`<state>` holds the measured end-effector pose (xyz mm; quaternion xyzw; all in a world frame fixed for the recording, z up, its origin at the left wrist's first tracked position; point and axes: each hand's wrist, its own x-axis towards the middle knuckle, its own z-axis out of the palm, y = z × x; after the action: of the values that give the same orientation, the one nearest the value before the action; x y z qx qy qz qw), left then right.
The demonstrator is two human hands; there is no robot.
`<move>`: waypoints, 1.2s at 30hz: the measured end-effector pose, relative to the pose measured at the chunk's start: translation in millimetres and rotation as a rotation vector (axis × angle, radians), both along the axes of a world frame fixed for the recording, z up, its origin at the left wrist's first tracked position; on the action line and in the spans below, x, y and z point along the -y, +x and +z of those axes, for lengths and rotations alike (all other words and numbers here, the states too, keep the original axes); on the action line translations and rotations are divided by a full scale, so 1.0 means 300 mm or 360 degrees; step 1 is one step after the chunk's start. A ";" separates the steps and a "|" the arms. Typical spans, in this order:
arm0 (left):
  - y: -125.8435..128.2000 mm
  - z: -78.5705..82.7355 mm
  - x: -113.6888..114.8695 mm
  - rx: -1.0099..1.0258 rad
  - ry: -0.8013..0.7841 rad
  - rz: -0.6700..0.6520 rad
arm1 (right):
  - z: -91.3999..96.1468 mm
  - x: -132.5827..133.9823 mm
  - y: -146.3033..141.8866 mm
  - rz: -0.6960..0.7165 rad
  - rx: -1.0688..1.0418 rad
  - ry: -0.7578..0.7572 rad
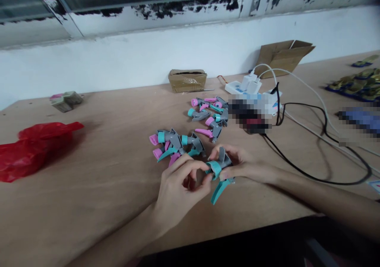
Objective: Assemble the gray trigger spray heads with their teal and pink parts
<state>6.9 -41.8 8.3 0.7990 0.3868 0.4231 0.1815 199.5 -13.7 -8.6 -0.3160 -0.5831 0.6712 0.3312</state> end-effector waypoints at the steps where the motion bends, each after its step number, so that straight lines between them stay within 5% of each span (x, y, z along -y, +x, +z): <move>1: 0.000 0.002 0.000 0.0000 0.0006 -0.0012 | 0.001 0.001 0.000 0.0012 -0.0002 -0.0007; 7: -0.003 -0.002 0.006 -0.0032 0.0058 -0.0049 | -0.001 -0.001 0.005 0.0053 0.0018 -0.0013; 16: -0.016 -0.013 0.018 -0.0268 0.0474 -0.0073 | 0.008 0.003 0.000 0.0121 0.0005 -0.0082; 27: 0.003 0.009 -0.010 -0.0112 0.0071 -0.0006 | 0.000 -0.003 0.003 0.0020 -0.0043 -0.0095; 36: -0.031 -0.001 0.001 -0.0187 0.0520 -0.0085 | 0.016 0.019 -0.021 0.0031 -0.0073 -0.0148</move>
<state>-2.5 -42.2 7.8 0.8512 0.3014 0.4280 0.0375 193.1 -19.4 -3.7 -0.3099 -0.5467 0.7077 0.3228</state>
